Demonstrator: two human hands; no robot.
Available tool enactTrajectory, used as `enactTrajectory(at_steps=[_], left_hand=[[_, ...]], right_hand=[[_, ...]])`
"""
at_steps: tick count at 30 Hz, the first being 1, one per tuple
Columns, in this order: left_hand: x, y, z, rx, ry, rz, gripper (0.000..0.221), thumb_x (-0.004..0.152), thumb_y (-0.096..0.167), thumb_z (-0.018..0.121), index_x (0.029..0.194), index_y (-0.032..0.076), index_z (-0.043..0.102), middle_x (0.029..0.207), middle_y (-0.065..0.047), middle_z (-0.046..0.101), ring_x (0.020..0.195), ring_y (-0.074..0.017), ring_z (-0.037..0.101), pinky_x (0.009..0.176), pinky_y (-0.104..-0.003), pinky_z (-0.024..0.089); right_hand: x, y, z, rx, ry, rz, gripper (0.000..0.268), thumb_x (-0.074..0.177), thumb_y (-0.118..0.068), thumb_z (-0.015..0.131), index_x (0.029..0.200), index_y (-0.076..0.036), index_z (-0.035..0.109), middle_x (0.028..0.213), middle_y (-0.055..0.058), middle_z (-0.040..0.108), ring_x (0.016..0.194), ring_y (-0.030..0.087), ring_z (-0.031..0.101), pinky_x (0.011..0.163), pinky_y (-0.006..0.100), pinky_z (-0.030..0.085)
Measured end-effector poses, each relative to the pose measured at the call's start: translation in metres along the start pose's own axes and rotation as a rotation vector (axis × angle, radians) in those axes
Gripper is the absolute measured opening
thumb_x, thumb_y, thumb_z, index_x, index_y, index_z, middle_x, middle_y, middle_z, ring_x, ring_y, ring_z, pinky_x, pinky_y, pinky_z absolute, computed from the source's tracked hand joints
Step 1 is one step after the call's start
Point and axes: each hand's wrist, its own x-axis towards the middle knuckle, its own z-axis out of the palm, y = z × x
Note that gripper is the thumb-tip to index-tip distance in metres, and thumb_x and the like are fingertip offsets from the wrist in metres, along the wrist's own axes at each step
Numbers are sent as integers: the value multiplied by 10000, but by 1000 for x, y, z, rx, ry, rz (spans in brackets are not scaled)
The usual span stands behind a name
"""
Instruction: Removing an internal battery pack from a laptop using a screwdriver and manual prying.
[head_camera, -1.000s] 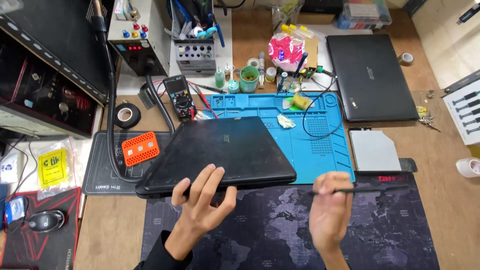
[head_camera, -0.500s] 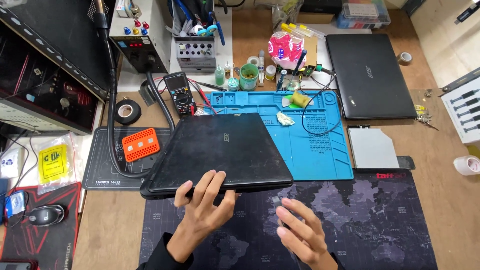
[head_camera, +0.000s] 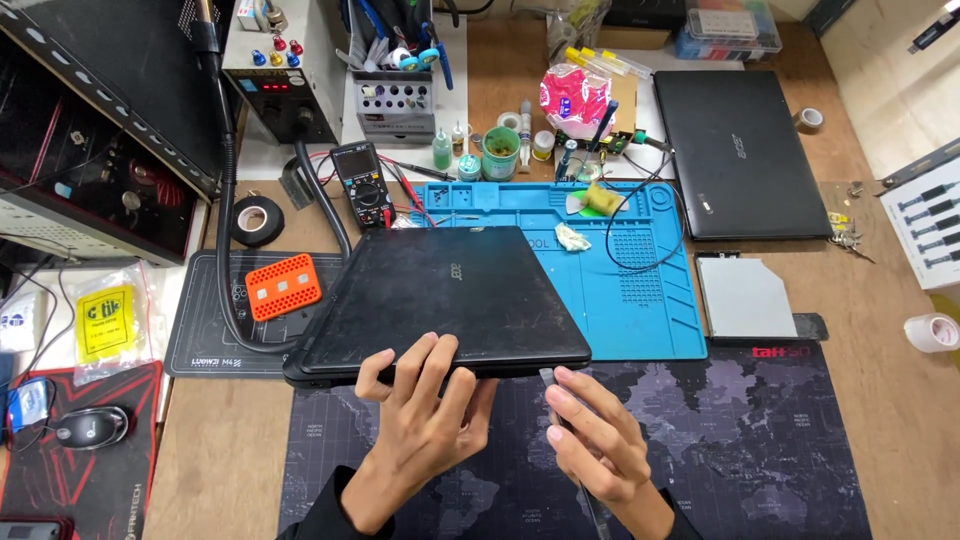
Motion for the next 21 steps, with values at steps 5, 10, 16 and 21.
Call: enactTrajectory(at_steps=[5,10,16,21], left_hand=[[0,0,1,-12,6,-11,287,941,313,687,777,158,510,1069,-58,668,1033,-220,643,1006,-451,223],[0,0,4,-11,29,-6,308,972,316,667,760,145,521,1053,-42,694,1032,-215,659,999,-450,228],[5,-1,8,11,59,18,331,998,292,677,741,149,525,1028,-18,694,1019,-195,674,1032,-429,214],[7,-3,9,8,60,38,283,945,178,727,744,148,530,1034,-31,705,987,-183,705,1002,-439,229]], right_hand=[[17,-5,-1,-1,1,27,145,960,17,636,1069,-49,567,1118,208,690,1009,415,766,910,490,707],[43,-16,-12,-21,-74,200,119,986,30,560,1030,-65,616,1082,197,727,1038,364,772,957,495,666],[34,-4,-13,32,-114,124,133,1002,31,540,1091,-55,587,1176,222,688,1096,418,760,1000,532,659],[86,-11,-28,243,-177,558,121,972,32,565,984,-28,669,1088,161,747,1117,342,756,1116,527,573]])
